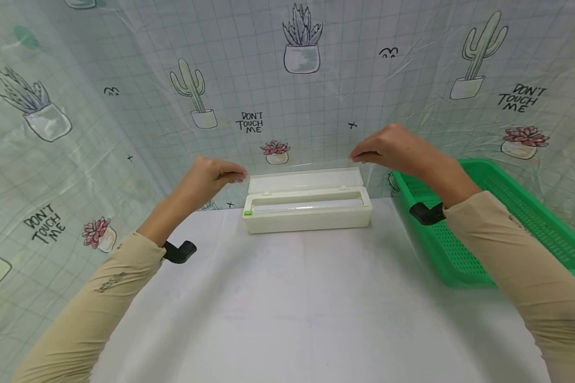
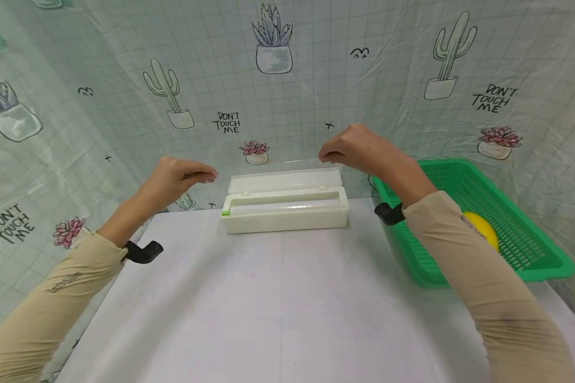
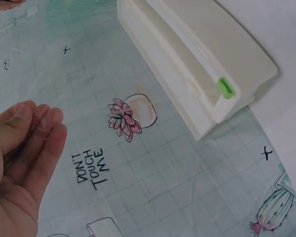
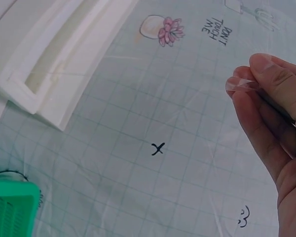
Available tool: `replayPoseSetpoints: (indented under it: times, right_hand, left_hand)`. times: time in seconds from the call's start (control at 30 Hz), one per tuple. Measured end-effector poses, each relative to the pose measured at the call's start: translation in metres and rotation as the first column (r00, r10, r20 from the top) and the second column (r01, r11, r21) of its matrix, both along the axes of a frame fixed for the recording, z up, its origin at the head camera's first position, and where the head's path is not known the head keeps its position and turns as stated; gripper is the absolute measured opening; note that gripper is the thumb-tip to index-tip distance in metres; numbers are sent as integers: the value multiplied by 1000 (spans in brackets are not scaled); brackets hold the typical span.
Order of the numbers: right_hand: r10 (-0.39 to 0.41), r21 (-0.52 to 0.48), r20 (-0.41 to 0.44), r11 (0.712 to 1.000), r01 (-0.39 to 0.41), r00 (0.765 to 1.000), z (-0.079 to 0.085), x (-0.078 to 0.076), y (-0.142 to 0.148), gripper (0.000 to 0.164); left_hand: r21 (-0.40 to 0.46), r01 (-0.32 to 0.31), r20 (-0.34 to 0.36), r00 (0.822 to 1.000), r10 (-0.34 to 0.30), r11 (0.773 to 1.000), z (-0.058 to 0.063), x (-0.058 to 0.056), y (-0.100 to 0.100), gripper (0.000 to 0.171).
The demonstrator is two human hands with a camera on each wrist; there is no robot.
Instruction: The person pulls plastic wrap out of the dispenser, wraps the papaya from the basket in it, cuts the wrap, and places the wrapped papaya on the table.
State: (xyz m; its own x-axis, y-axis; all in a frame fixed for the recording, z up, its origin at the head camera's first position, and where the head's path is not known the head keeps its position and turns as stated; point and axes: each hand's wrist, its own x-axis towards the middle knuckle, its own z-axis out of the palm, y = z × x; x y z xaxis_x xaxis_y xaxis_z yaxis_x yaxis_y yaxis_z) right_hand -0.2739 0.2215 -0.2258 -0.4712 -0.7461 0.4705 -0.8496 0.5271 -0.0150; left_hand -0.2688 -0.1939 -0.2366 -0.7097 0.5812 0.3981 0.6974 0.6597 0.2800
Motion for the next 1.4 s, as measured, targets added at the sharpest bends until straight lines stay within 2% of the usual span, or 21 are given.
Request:
replayPoseSetpoints:
  times: [0.3,0.57,1.0,1.4]
  right_hand:
    - [6,-4,-18,1000,-6,1000,-1,3,2,17]
    - [13,-4,-34,1000,-13,999,0,7,4,18]
    - [6,-10,-43,1000,-6,999,7,13,3,19]
    - [39,-16,-49,999,-40,998,9,16,5,21]
  left_hand:
    - [7,11,7,1000,-11,1000,2,5,-1,20]
    - [41,52,-6,999,-51,998,3,7,-2,19]
    - [48,124,-123,985,-117,991,6,13,-3,18]
    - [53,128,-148,982,-119,990,10,19,-3,20]
